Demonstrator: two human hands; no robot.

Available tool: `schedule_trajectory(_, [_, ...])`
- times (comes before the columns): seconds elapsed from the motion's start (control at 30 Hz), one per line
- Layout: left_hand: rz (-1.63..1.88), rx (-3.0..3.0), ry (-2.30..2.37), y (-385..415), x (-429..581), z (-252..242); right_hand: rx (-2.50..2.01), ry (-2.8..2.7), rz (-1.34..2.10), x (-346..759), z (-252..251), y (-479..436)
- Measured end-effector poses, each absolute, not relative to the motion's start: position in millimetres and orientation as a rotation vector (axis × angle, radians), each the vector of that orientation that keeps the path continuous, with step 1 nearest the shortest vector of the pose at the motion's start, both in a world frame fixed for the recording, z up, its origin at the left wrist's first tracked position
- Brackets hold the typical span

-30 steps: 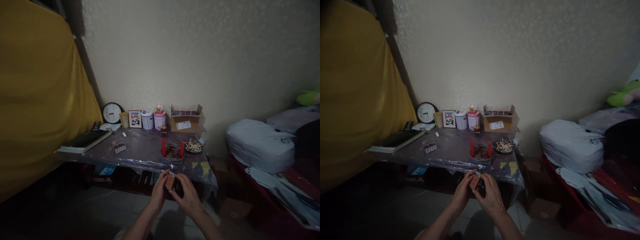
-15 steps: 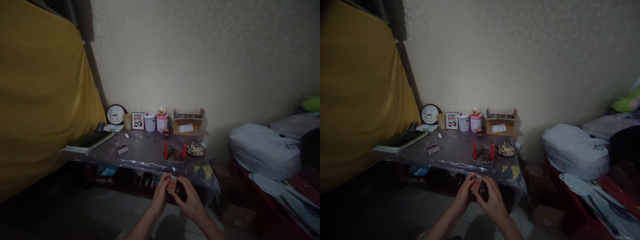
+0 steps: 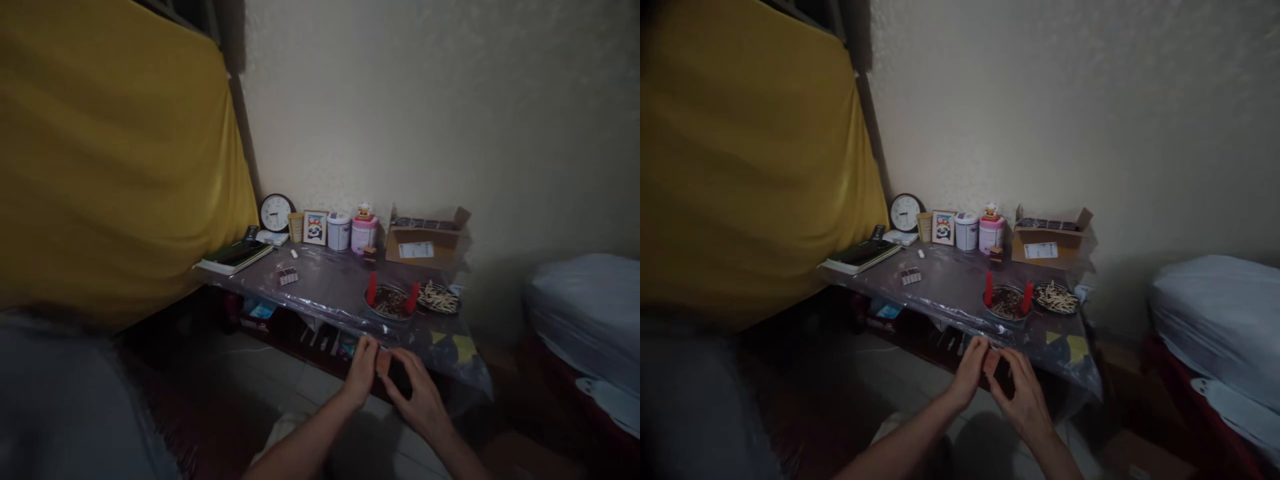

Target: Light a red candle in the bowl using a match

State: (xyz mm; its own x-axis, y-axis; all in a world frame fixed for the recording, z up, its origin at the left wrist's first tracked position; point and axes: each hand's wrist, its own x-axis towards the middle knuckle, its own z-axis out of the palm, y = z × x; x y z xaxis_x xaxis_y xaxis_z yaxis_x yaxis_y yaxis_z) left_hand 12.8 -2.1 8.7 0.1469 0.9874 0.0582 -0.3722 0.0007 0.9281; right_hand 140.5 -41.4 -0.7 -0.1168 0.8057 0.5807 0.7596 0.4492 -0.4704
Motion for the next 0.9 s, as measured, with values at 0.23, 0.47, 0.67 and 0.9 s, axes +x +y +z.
schedule_trajectory(0.23, [1.318, 0.993, 0.812, 2.1, 17.2, 5.9, -1.315, -1.918, 0.067, 140.7, -6.5, -35.5])
schedule_trajectory(0.47, [1.267, 1.005, 0.768, 0.2, 14.4, 12.9, -1.382, -1.706, 0.244, 149.6, -4.6, -28.8])
schedule_trajectory(0.67, [1.191, 1.009, 0.658, -1.5, 10.0, 14.8, -1.422, -1.391, 0.585, 159.0, -3.3, -24.5])
schedule_trajectory(0.9, [1.139, 0.824, 0.513, 3.1, 11.6, 7.0, -1.230, -1.042, 0.789, 168.1, 13.7, -30.4])
